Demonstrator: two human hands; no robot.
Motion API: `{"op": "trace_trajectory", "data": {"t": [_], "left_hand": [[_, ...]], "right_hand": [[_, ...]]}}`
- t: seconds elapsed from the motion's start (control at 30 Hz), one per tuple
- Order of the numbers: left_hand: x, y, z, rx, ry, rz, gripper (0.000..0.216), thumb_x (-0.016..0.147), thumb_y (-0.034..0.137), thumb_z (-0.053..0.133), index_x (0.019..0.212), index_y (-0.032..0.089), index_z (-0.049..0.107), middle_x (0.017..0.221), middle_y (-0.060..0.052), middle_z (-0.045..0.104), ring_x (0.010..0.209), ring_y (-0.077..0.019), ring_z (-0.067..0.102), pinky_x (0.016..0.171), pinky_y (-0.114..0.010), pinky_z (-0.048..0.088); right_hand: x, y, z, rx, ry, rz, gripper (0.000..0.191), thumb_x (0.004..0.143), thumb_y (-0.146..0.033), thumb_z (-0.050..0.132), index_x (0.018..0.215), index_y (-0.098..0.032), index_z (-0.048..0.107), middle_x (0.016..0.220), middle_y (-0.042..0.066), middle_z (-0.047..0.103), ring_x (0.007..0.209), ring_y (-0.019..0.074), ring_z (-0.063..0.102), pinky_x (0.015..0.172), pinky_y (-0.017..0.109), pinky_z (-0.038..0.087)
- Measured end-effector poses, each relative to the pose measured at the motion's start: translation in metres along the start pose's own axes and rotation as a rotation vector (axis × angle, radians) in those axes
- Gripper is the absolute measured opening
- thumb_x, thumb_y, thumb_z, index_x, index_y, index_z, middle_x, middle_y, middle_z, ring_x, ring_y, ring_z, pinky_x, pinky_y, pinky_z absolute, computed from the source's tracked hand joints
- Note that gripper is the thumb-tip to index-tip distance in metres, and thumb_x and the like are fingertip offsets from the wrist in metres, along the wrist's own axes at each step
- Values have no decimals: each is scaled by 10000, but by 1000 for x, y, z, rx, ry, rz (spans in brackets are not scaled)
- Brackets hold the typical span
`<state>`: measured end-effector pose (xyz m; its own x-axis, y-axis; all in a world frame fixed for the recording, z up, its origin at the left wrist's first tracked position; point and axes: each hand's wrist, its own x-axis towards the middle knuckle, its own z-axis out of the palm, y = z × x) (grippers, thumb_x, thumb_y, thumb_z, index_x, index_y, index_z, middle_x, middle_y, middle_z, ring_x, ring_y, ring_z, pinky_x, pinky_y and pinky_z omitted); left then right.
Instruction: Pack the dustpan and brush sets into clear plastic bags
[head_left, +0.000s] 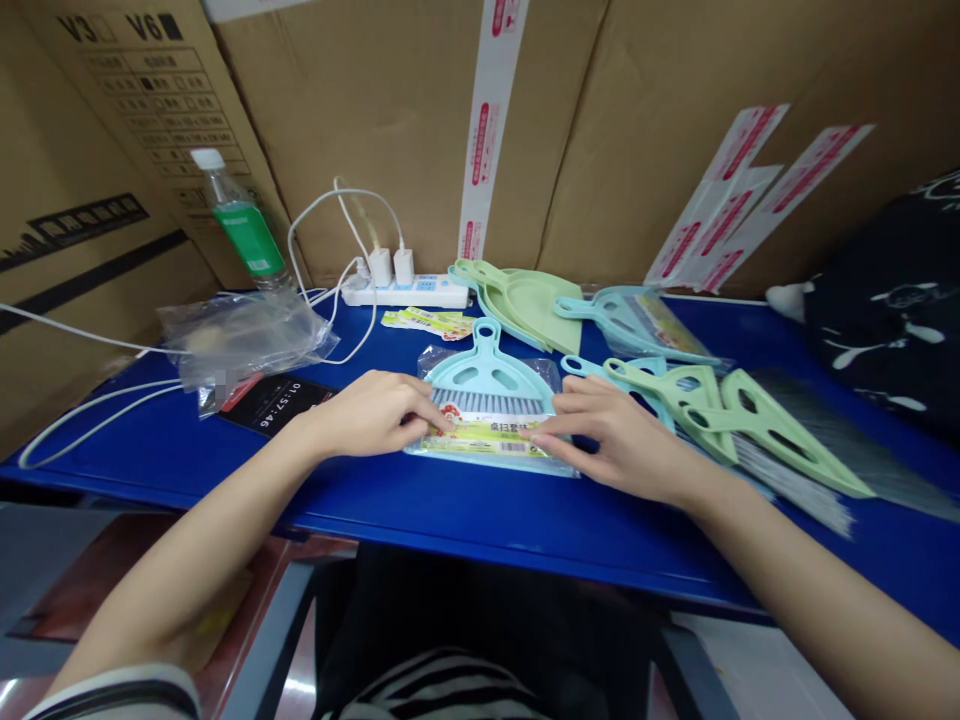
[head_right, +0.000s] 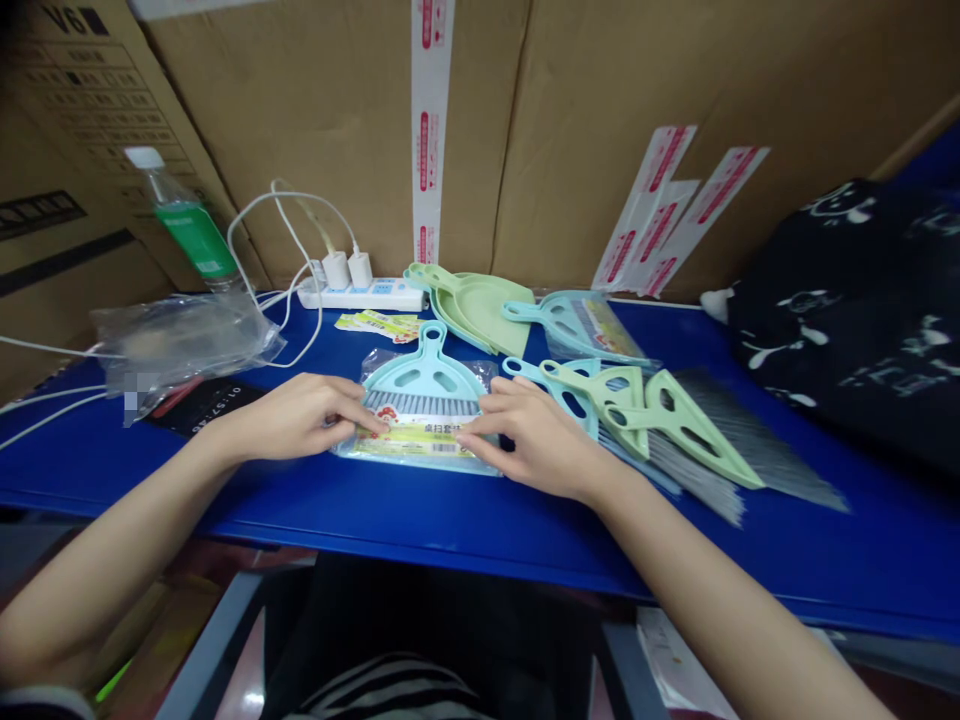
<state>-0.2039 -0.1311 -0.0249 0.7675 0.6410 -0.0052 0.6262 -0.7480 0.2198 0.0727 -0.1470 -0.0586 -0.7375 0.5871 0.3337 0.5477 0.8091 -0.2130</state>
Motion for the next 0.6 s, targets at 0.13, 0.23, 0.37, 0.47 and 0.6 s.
{"op": "trace_trajectory", "data": {"t": [0.13,0.23,0.37,0.47,0.6], "left_hand": [[-1,-1,-2,-36,-5,-32,461,736,104,406,956,287,767,785,20,706,645,-111,587,574,-201,388],[-2,-2,-2,-45,3,-41,468,724,96,405,941,289,772,781,19,711,629,-109,583,557,-200,379],[-3,-4,-3,-78,-10,-50,477,727,88,408,956,298,770,779,20,709,609,-101,570,547,-193,370],[-3,-7,-5,-94,-23,-61,465,744,93,411,952,298,771,754,21,694,580,-93,546,535,-189,360],[-4,-13,-8,-92,-49,-99,417,778,108,422,903,280,781,700,23,665,547,-86,523,529,-191,354]], "right_hand": [[0,1,-3,16,-19,28,428,997,-381,393,802,-205,731,584,33,533,633,180,412,615,334,315],[-1,2,-6,37,-30,35,475,1000,-421,372,724,-213,697,574,32,533,622,178,414,620,342,316],[-1,3,-9,73,-62,34,542,1001,-465,345,594,-216,602,517,23,493,613,182,396,615,344,313],[-1,5,-12,103,-84,39,537,999,-478,352,580,-216,562,508,16,502,598,177,381,611,339,315],[-1,7,-14,119,-78,66,549,992,-493,366,543,-213,511,491,9,489,573,168,377,588,330,309]]}}
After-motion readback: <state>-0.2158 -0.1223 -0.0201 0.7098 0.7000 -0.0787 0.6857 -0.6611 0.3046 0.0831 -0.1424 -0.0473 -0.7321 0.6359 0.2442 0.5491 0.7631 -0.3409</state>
